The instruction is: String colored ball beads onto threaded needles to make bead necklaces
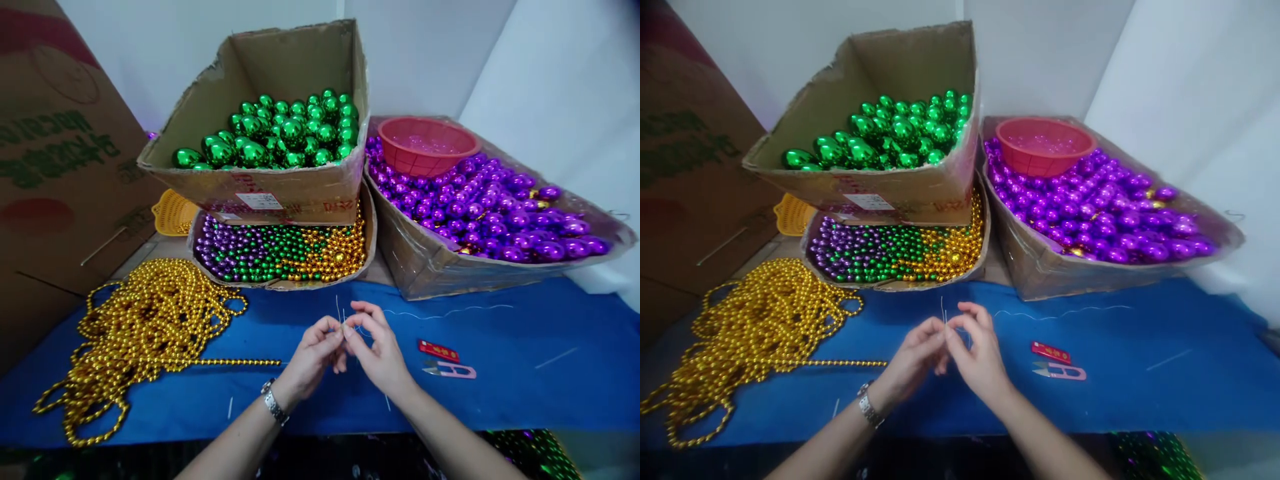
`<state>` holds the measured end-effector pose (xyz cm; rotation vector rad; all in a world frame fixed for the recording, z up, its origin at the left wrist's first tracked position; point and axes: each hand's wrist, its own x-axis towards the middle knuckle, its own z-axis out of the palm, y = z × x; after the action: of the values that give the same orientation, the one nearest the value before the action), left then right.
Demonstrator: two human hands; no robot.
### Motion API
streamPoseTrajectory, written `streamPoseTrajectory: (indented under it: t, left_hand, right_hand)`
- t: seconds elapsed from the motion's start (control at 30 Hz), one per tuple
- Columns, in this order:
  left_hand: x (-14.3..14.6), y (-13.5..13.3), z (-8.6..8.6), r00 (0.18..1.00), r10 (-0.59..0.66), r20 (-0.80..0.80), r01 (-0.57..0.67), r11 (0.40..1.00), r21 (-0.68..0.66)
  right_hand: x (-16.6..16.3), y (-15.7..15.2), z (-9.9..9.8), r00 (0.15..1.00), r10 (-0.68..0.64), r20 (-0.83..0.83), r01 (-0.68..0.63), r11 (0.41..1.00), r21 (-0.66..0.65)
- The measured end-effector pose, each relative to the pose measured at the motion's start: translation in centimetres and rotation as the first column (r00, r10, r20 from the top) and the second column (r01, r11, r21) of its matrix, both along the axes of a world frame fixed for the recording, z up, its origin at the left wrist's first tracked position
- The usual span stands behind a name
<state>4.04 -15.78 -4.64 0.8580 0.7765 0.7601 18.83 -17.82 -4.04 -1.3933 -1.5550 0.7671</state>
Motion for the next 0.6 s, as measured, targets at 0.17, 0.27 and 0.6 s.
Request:
streamPoseTrajectory:
  t: [0.17, 0.27, 0.6]
  left_hand:
    - [-1.5, 0.4, 0.4, 0.992, -0.05, -0.112, 0.053, 0.998, 0.021]
    - [-2.3, 0.7, 0.8, 0.978, -0.065, -0.199, 0.075, 0.996, 0.043]
    - [-3.6, 0.7, 1.3, 0.976, -0.023, -0.216, 0.025, 1.0, 0.008]
  right_hand:
    - [0.1, 1.3, -0.4, 0.993, 0.08, -0.087, -0.083, 0.996, -0.035]
    - [0.6, 2.1, -0.8, 0.986, 0.121, -0.117, -0.128, 0.99, -0.054]
    - [3.4, 2.6, -0.6, 0.979, 0.201, -0.038, -0.204, 0.971, -0.124]
